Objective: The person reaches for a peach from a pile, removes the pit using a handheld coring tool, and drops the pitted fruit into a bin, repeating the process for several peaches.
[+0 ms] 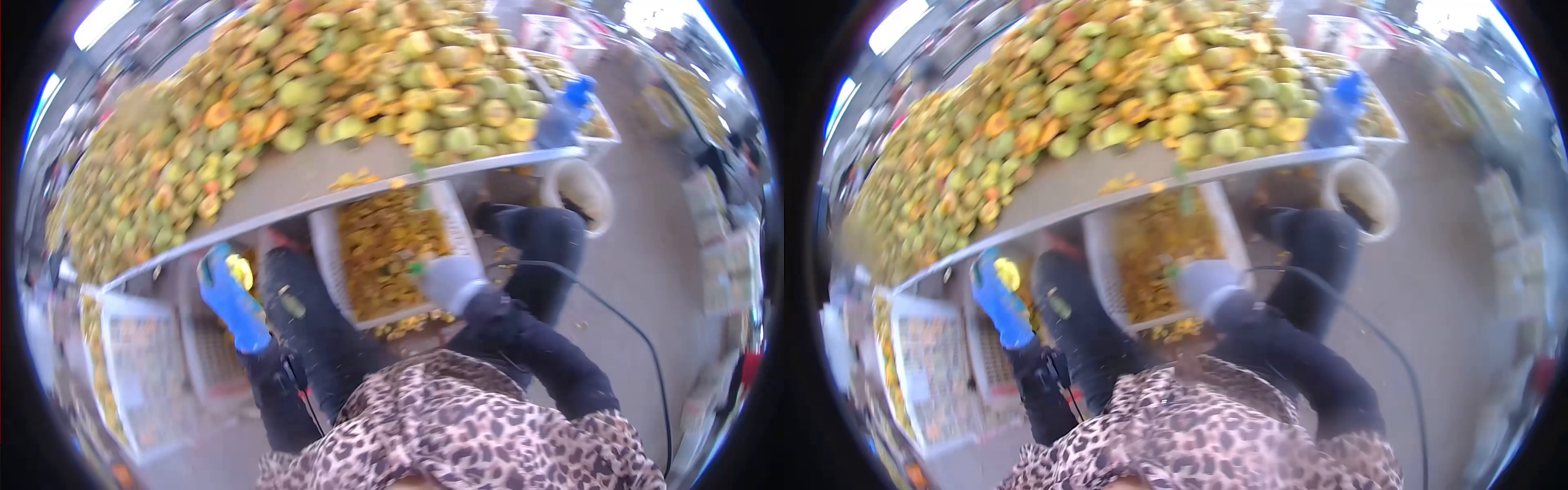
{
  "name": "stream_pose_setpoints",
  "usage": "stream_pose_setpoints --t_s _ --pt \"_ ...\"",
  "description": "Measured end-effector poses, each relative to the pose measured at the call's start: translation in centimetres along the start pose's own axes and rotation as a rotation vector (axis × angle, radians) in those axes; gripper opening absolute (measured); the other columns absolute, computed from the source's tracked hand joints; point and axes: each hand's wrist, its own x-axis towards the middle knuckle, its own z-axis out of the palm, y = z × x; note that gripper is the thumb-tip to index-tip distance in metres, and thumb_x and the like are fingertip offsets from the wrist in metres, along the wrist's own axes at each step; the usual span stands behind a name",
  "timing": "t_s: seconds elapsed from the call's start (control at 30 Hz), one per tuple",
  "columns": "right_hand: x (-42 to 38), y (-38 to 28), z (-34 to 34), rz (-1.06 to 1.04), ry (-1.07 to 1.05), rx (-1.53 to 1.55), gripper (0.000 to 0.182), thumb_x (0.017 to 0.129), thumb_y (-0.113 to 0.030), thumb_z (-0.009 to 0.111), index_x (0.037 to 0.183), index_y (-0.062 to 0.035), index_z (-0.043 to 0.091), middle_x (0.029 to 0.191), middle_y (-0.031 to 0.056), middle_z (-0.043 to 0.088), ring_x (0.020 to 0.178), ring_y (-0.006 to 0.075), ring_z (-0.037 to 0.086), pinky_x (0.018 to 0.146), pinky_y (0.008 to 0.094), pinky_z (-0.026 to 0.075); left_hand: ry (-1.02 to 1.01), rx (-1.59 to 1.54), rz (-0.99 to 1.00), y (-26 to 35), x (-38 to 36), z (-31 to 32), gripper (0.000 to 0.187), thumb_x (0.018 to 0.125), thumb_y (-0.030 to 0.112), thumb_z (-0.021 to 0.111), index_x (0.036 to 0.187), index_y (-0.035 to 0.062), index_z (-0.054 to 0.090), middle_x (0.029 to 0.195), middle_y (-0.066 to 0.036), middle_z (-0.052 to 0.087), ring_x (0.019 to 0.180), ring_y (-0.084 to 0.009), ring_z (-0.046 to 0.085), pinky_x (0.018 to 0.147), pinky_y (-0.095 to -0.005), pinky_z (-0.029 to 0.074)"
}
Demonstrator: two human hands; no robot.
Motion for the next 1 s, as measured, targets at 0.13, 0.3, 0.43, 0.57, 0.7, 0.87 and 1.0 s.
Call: stream_pose_setpoints --t_s 0.13,0.3,0.43,0.57,0.7,0.87,1.0 --pt "1.5 2.2 0.5 0.063 0.021 0.084 0.036 0.09 -0.043 0.051 0.091 -0.0077 0.056 0.065 0.0153 0.063 0.061 0.0353 0.064 0.056 0.0454 0.049 -0.058 1.234 0.907 -1.9 4.2 -2.3 0.032 0.085 0.021 0.062 0.109 0.001 0.06 0.102 -0.016 0.064 0.102 -0.0313 0.057 0.092 -0.041 0.043" --pt "3.7 1.7 2.5 -0.126 0.08 0.355 0.029 0.089 -0.039 0.054 0.091 -0.0105 0.053 0.064 0.0148 0.062 0.06 0.0362 0.062 0.056 0.047 0.049 -0.577 0.612 0.888 -4.0 6.5 14.4 0.043 0.084 0.023 0.063 0.121 0.0008 0.055 0.119 -0.019 0.058 0.112 -0.0333 0.054 0.097 -0.0412 0.042" --pt "3.6 1.5 2.4 -0.158 -0.006 0.329 0.028 0.089 -0.039 0.054 0.089 -0.0108 0.053 0.065 0.0136 0.062 0.061 0.0347 0.062 0.054 0.0463 0.048 -0.799 0.884 0.89 -6.7 8.3 25.1 0.058 0.081 0.03 0.065 0.13 0.0051 0.047 0.131 -0.022 0.048 0.117 -0.0406 0.048 0.097 -0.0453 0.041" --pt "3.3 2.6 3.0 -0.139 -0.038 0.36 0.028 0.089 -0.039 0.055 0.088 -0.0114 0.054 0.067 0.0126 0.062 0.061 0.0339 0.062 0.053 0.0451 0.047 -0.841 1.289 0.92 -8.7 8.2 28.3 0.057 0.078 0.03 0.067 0.126 0.0059 0.049 0.129 -0.022 0.045 0.112 -0.0454 0.047 0.094 -0.0491 0.042" --pt "3.7 2.8 1.3 -0.191 0.15 0.509 0.024 0.09 -0.033 0.055 0.09 -0.0093 0.054 0.068 0.0147 0.061 0.062 0.0349 0.061 0.056 0.0455 0.047 -1.12 0.704 0.078 -8.4 8.8 25.7 0.038 0.083 0.028 0.063 0.111 0.0036 0.054 0.102 -0.016 0.059 0.086 -0.0303 0.061 0.077 -0.0424 0.052" --pt "4.8 0.6 -5.9 -0.08 0.229 1.071 0.023 0.094 -0.023 0.053 0.097 -0.0009 0.057 0.071 0.0211 0.06 0.069 0.0368 0.063 0.059 0.0378 0.046 -0.984 -0.455 -0.639 -4.2 3.5 18.8 0.027 0.092 0.026 0.055 0.106 0.0033 0.055 0.102 -0.014 0.062 0.09 -0.0261 0.063 0.075 -0.039 0.055" --pt "5.7 -1.8 -6.8 -0.134 0.259 1.113 0.027 0.095 -0.025 0.052 0.093 0.001 0.058 0.069 0.0218 0.059 0.066 0.0375 0.061 0.057 0.0376 0.045 -0.778 -0.679 -0.551 -2.4 -2.7 16.7 0.029 0.096 0.029 0.049 0.106 0.0015 0.054 0.11 -0.016 0.062 0.103 -0.0281 0.06 0.085 -0.0388 0.053"
